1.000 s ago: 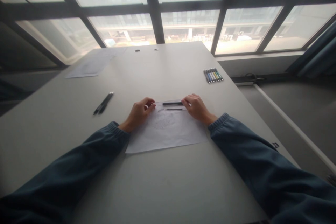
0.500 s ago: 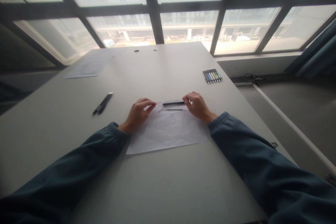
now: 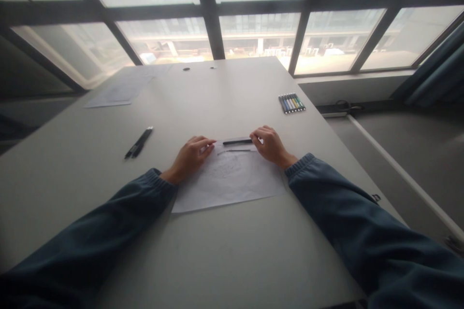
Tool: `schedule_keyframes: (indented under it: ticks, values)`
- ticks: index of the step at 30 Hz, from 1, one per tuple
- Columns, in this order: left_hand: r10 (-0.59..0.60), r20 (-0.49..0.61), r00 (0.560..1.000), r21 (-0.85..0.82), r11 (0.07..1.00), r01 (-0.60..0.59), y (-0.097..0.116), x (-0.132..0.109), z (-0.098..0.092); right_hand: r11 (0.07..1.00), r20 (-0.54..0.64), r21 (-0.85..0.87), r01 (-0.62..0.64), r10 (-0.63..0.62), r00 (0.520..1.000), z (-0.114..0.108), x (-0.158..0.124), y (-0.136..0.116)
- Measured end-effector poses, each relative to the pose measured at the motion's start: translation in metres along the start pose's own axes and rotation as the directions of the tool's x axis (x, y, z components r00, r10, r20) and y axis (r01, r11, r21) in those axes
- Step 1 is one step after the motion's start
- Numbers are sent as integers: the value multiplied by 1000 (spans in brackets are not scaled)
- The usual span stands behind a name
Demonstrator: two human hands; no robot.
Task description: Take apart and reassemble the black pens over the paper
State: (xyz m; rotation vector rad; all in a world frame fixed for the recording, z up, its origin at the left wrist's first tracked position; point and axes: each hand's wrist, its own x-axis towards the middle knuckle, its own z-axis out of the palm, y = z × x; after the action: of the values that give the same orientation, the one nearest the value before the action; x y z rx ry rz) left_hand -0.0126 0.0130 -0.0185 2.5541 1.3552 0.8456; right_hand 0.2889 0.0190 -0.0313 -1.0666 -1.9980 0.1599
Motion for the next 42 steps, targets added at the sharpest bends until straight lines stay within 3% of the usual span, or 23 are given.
schedule_keyframes:
  ticks: [12,17,22,28,42]
  values:
    - [-18,-49,999,73,997,22,0,-1,-2,1000,-6,16,19,-19,1000,0,1,-3]
    - [136,-36,990,135,982,-130,4,-1,-5,998,33,-7,68,-68,997,-2,1,-8]
    - [221,58,974,161,960,-228,6,-2,-4,982,202,-69,177,-160,966,-3,-1,-14]
    - [223,56,973,133,964,-228,5,-1,-3,963,326,-139,229,-174,929,-6,-1,-16]
    - [214,34,976,129,968,-217,6,0,-4,956,322,-159,248,-188,928,-5,-1,-19]
